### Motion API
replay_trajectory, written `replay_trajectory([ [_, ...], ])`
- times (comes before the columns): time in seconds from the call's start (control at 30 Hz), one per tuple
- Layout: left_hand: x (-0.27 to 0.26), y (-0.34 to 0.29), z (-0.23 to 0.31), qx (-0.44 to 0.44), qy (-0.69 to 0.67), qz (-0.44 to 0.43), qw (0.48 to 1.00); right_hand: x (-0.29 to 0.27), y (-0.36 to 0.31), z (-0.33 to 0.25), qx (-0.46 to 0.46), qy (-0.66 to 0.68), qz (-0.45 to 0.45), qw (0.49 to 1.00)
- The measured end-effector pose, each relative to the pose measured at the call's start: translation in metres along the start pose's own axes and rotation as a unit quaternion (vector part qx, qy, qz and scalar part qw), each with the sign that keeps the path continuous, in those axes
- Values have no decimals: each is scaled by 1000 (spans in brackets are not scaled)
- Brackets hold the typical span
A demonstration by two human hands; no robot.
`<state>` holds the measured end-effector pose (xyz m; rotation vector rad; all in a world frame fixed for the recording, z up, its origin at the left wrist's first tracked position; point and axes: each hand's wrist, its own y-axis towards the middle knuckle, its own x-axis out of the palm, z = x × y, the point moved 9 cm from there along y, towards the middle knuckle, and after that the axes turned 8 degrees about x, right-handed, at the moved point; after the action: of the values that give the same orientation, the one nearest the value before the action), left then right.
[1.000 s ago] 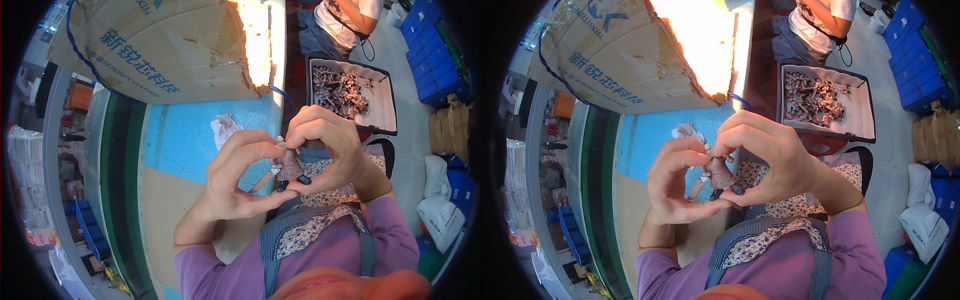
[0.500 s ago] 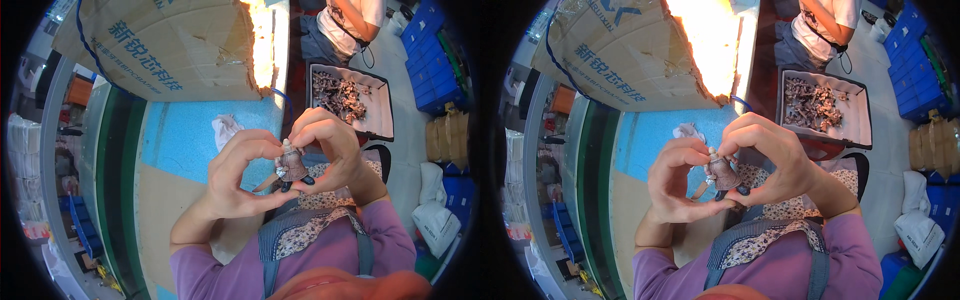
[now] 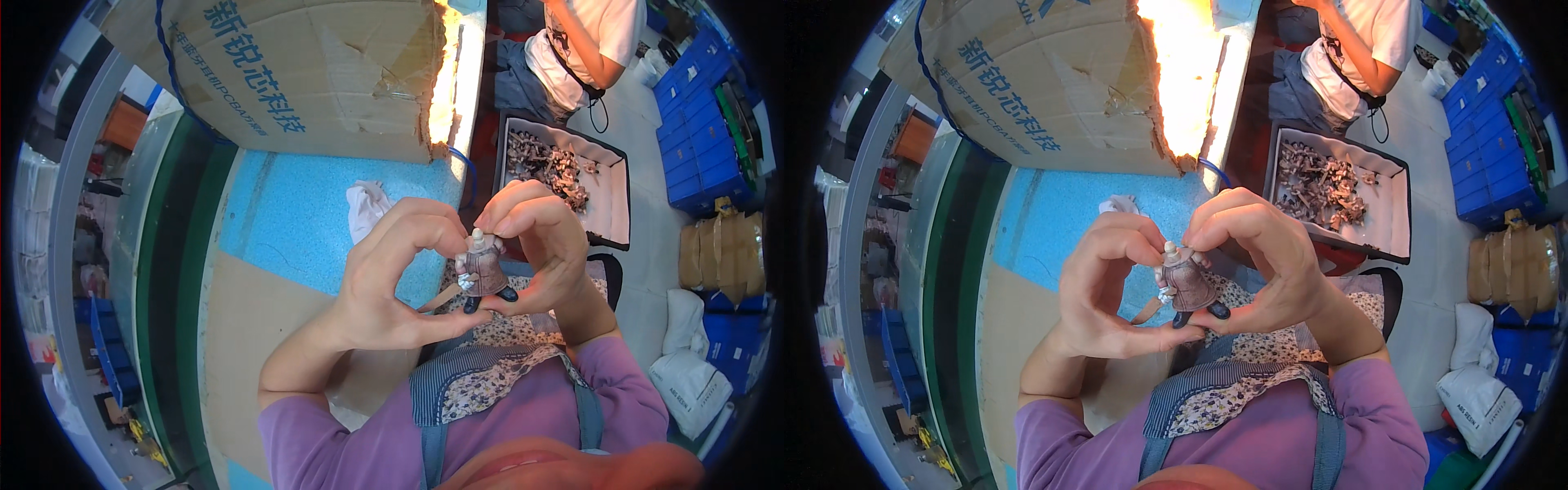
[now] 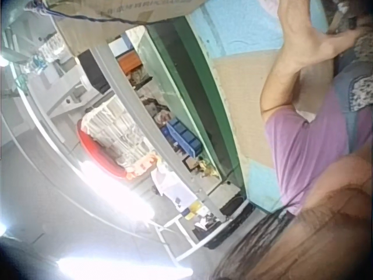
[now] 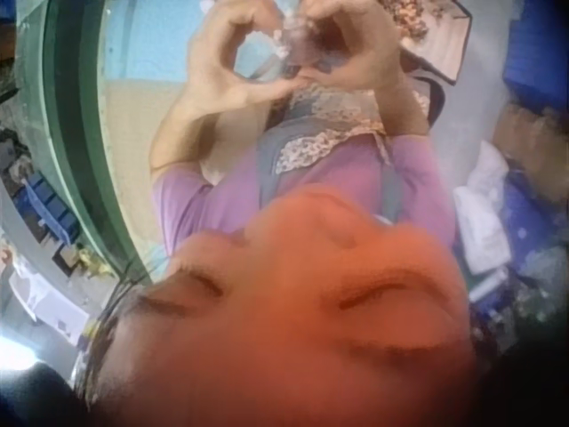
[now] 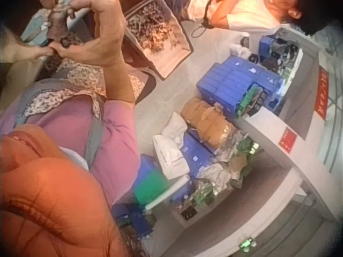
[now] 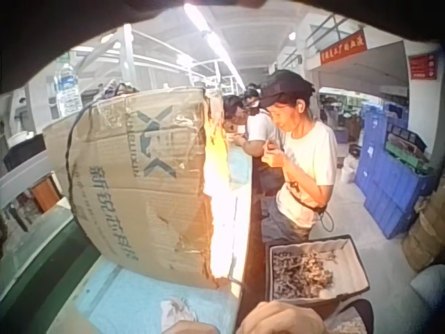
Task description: The person assembles miniature figurines by hand, attaching accessories to the bodies, retrieving heated components from a cardboard warming box, and fitting heads onto the figurines.
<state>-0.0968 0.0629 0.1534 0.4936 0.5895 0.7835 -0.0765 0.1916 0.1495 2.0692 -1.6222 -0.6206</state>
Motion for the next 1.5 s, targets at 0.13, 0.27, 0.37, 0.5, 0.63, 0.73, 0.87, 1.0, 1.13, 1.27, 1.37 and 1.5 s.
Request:
replay_trajectory([
  [0.13,-1,2,0,12,13,-6,1000,0,5,0,-12,-50,-8,999],
  [0.27,-3,6,-1,19,18,-10,1000,0,13,-4,-32,-83,-32,996],
  [0.37,-1,10,0,8,-4,-9,1000,-1,16,-9,-33,-86,-37,995],
  [0.5,4,10,2,-6,-23,-13,1000,-2,14,-14,-23,-82,-39,996],
  [0.63,1,0,-2,-32,-23,38,999,2,5,-7,-5,-83,-35,996],
  [0.73,11,0,2,-39,-19,-2,999,-3,-2,-13,-5,-96,-23,995],
  [0.87,17,-11,-13,-111,-89,15,990,-8,-5,-10,1,-107,-14,994],
  [1.0,13,-9,-13,-116,-118,39,985,-11,-1,-16,14,-98,6,995],
  [1.13,10,2,-8,-36,-143,36,988,-13,0,-20,0,-112,28,993],
  [1.27,7,-9,-16,-45,-117,24,992,-9,-1,-27,-17,-109,34,993],
  [1.37,13,-9,-14,-43,-138,19,989,-6,-4,-32,-40,-110,32,993],
  [1.5,17,-8,-3,-22,-207,19,978,-1,-6,-40,-75,-105,33,991],
])
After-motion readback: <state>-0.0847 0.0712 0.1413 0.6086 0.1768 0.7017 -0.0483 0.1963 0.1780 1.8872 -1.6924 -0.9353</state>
